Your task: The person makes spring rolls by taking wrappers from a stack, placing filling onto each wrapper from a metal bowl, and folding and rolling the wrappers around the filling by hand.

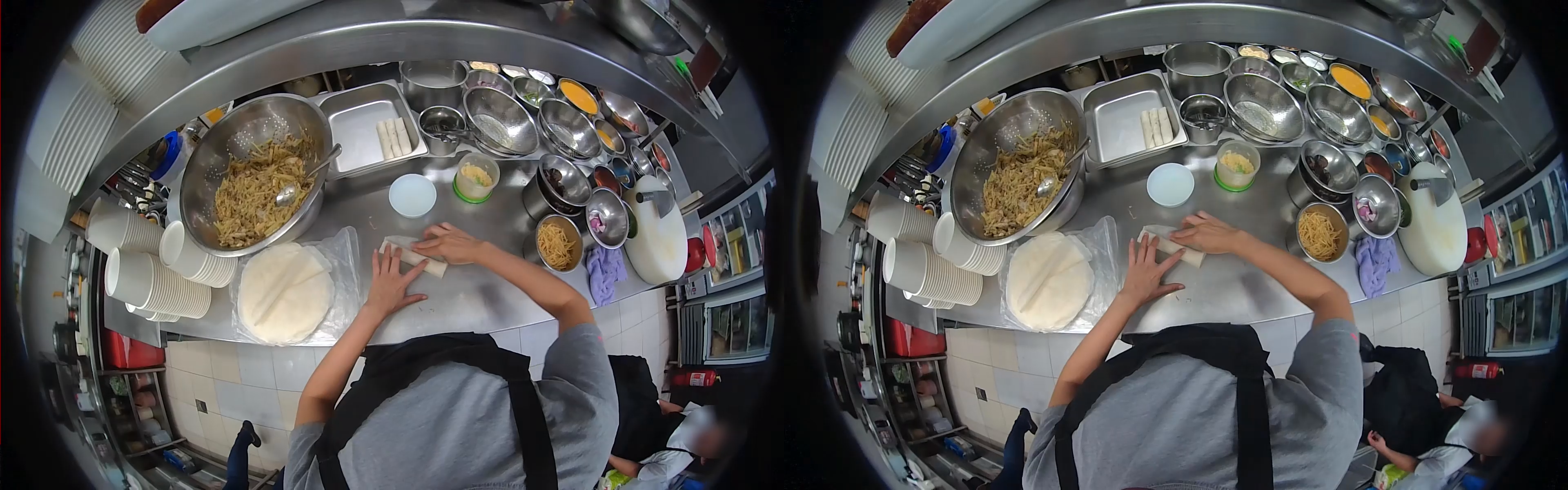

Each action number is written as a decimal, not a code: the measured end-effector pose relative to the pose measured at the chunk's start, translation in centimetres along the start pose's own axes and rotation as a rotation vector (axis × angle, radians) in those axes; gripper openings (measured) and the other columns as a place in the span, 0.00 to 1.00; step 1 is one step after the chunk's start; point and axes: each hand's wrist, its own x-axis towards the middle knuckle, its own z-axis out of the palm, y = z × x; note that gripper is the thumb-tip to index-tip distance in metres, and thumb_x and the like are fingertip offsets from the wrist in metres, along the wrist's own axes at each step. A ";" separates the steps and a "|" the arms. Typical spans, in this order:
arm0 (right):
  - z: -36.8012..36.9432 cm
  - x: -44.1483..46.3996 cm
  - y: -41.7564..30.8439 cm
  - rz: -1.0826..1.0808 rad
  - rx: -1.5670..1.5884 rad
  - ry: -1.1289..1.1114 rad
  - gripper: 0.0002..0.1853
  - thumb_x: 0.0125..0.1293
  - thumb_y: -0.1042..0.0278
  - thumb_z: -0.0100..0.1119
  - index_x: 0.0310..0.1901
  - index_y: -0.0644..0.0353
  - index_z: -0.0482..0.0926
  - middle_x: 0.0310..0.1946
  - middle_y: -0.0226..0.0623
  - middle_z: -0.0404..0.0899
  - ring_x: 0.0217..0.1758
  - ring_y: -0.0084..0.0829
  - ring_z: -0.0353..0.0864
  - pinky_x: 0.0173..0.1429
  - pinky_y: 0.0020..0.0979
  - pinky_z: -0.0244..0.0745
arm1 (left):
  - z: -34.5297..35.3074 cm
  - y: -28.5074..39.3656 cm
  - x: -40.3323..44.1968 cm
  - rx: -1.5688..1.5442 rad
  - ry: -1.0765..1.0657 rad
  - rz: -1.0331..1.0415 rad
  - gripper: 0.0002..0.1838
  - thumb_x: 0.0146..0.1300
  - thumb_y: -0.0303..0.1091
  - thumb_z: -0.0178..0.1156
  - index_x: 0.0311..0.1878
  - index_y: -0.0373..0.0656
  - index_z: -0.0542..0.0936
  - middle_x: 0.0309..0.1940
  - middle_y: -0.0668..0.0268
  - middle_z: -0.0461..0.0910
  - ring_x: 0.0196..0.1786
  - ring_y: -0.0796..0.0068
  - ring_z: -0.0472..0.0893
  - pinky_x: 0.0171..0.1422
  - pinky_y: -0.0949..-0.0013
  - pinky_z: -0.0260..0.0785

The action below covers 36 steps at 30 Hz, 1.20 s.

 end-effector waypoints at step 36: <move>-2.1 -1.1 -0.4 0.093 0.180 -0.083 0.26 0.54 0.80 0.54 0.57 0.56 0.77 0.59 0.34 0.75 0.67 0.30 0.68 0.73 0.42 0.54 | -0.6 -0.1 0.6 0.026 0.033 0.068 0.42 0.48 0.67 0.61 0.69 0.71 0.65 0.61 0.44 0.63 0.69 0.38 0.57 0.71 0.30 0.38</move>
